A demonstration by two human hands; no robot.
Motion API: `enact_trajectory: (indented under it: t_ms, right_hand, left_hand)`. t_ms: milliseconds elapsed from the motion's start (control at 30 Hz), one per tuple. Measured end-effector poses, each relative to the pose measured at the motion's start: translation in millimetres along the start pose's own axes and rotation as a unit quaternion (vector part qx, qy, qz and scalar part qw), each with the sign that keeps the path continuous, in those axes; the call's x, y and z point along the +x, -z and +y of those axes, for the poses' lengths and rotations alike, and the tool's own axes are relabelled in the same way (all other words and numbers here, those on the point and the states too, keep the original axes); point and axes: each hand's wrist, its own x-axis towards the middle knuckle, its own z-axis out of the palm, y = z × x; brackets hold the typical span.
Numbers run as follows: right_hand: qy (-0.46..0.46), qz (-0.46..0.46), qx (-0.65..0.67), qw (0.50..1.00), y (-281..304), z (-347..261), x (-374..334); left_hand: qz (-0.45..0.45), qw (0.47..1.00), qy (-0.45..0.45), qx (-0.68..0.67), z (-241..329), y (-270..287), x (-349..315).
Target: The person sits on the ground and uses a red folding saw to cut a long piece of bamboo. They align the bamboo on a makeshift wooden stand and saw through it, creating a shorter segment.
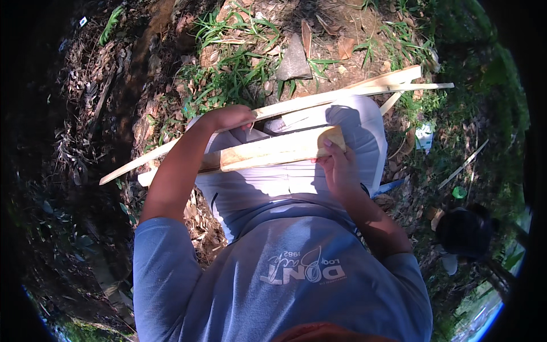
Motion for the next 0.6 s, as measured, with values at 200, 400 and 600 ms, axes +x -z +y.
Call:
enact_trajectory:
  t_ms: [200,400,600]
  right_hand:
    - [0.263,0.133,0.108,0.949,93,-121,-33]
    - [0.193,0.216,0.286,0.913,152,-72,-23]
    - [0.178,0.262,0.192,0.929,143,-33,-26]
  left_hand:
    - [-0.027,0.999,0.03,-0.009,3,4,0]
    - [0.025,0.993,0.053,-0.1,0,-8,7]
    - [0.089,0.987,0.03,-0.127,-4,-26,0]
